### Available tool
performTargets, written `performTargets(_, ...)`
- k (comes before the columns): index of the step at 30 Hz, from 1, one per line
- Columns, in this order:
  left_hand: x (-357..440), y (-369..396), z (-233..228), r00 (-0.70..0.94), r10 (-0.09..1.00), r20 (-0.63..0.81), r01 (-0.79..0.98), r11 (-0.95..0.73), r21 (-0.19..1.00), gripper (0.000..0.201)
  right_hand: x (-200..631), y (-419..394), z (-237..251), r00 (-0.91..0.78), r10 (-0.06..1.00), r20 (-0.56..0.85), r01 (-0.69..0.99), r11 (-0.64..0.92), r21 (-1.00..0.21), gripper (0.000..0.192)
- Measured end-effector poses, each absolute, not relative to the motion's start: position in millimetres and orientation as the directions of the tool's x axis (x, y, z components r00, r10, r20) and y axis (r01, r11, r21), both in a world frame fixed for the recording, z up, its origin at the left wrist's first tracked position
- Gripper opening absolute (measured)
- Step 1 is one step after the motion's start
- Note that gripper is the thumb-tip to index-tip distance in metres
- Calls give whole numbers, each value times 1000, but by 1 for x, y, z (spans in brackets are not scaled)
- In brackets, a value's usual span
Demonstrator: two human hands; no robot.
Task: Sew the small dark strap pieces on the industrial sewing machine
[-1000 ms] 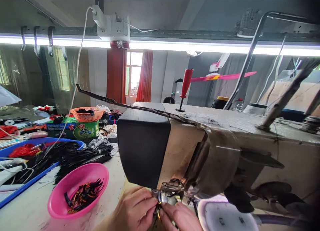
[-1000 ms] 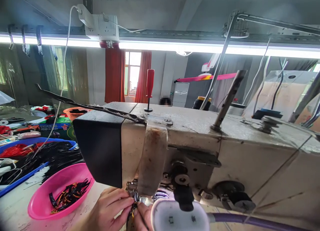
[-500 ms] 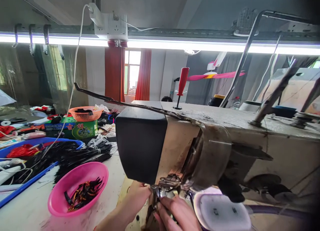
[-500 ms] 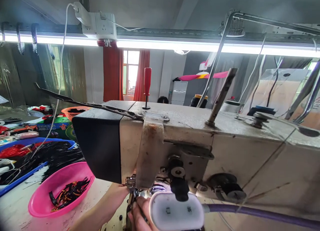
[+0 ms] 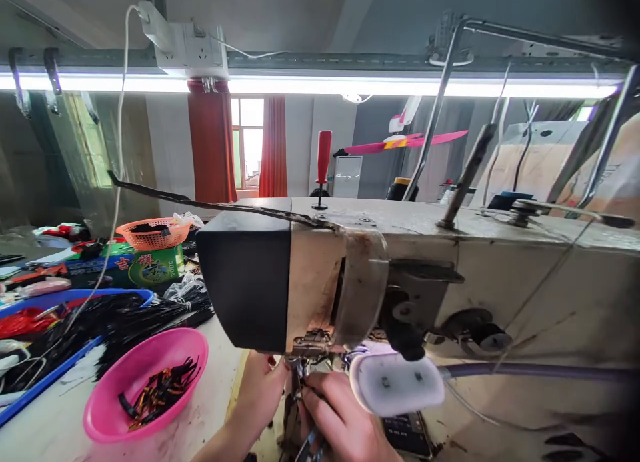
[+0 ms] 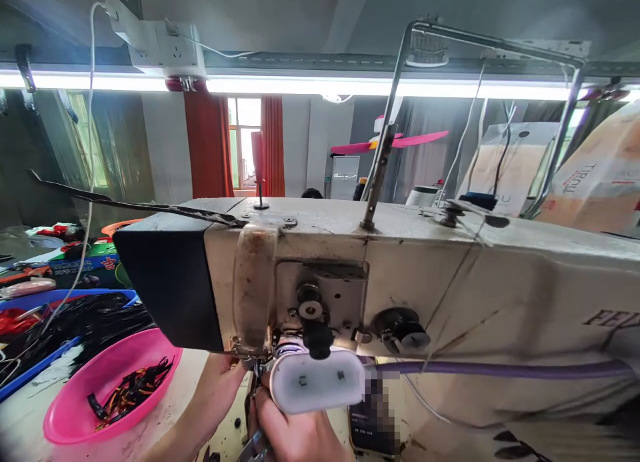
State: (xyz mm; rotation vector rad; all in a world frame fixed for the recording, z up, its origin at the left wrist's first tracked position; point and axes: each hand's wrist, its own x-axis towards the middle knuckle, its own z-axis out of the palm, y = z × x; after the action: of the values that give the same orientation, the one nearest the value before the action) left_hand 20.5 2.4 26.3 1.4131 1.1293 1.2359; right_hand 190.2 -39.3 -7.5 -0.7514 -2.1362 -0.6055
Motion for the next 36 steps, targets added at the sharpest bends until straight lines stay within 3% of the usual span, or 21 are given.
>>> performTargets(3,7,-2,29,125,984,124,80,-135,988,35,195,-39,-11,-447,309,839,689,717,103,38)
performTargets(7,2,-6,37,227,974,10,67,-26,997,29,202,-40,-11,-387,443,808,759,652,6,43)
performTargets(17,7,2,25,293,955,-50,-2,52,999,27,211,-45,-26,-434,589,682,791,612,-26,55)
performTargets(27,6,1,28,292,954,-63,44,52,998,33,208,-48,-25,-438,581,686,789,615,-17,53)
performTargets(36,5,1,30,319,947,-41,38,31,999,28,198,-49,-10,-384,493,781,790,614,2,42)
